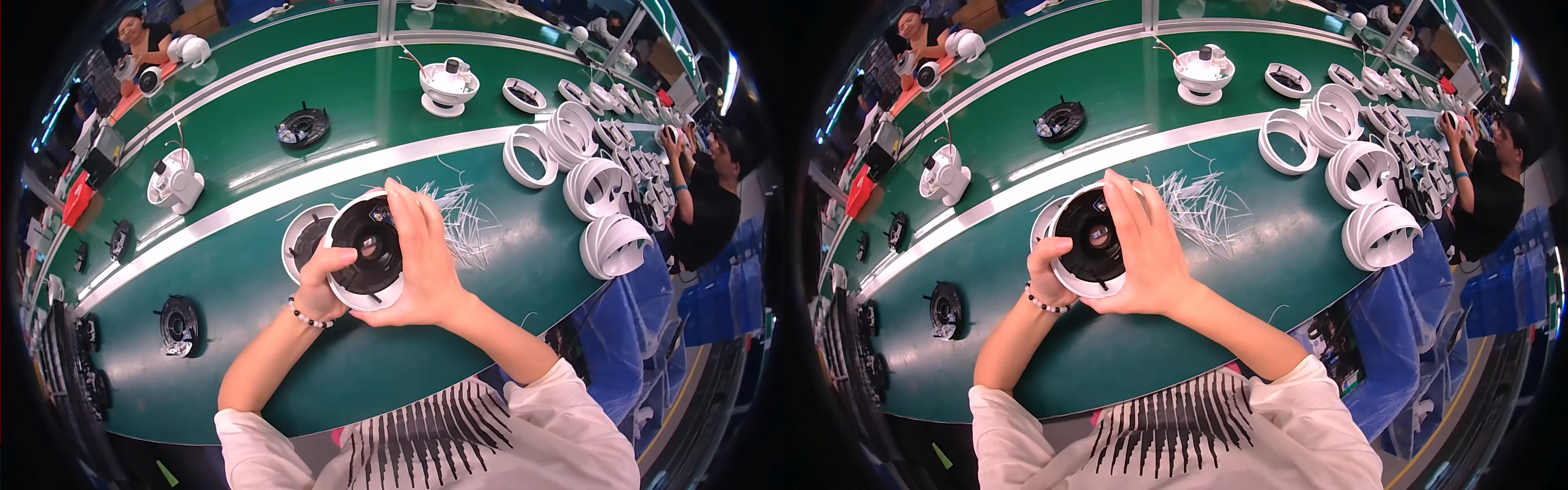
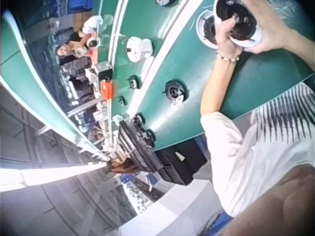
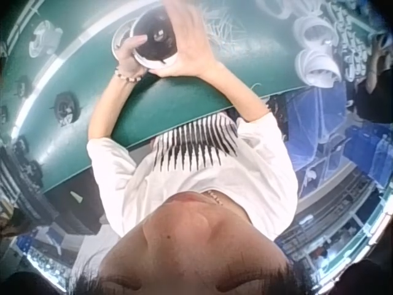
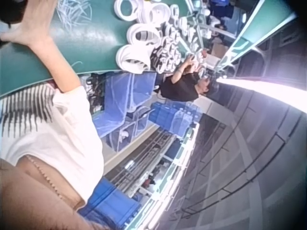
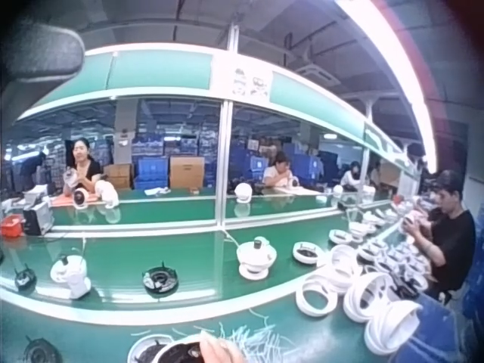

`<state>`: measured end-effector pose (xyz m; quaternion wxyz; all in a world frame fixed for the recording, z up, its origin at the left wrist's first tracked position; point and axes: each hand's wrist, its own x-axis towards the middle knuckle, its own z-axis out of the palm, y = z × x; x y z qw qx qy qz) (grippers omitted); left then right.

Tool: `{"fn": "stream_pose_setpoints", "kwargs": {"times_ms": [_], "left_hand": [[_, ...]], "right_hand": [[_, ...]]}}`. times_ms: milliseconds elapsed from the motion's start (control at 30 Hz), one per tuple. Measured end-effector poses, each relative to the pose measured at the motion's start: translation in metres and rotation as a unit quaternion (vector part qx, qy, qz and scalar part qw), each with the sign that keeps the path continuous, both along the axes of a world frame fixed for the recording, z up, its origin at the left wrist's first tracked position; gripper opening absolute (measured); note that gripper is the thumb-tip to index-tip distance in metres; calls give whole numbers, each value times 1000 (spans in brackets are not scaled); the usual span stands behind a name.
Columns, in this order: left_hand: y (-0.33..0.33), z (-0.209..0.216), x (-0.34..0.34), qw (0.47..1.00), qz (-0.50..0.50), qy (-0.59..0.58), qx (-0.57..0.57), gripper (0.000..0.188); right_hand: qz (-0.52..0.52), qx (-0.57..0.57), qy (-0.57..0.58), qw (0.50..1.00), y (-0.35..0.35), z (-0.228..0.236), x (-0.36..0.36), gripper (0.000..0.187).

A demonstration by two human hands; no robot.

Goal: Assembling internal electronic components into plastic dome housings on a factory assembly line.

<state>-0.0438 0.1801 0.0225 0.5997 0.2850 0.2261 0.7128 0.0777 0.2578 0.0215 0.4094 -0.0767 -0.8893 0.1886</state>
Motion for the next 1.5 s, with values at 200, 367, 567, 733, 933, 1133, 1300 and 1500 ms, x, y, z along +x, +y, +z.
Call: {"fn": "stream_pose_setpoints", "kwargs": {"times_ms": [200,367,567,733,933,1133,1300,1500], "left_hand": [[33,10,-2,987,63,-71,-127,40],[113,22,-58,974,113,62,-186,33],[238,-14,-106,952,143,150,-225,38],[284,-22,-120,879,173,322,-306,42],[278,21,-141,332,353,855,-184,31],[238,-35,-205,430,206,787,-392,51],[194,-21,-191,588,326,660,-336,31],[107,8,-160,882,311,275,-223,25]], "right_hand": [[7,-58,-21,998,30,-8,5,113],[-88,-23,35,995,51,0,10,101],[-200,37,-8,979,106,-3,32,69],[-361,70,-18,930,198,-26,84,51],[-334,20,-112,936,240,-35,101,21],[-334,24,-67,940,232,-22,99,9],[-177,137,-37,974,120,34,96,12],[113,114,-190,969,5,38,137,16]]}}
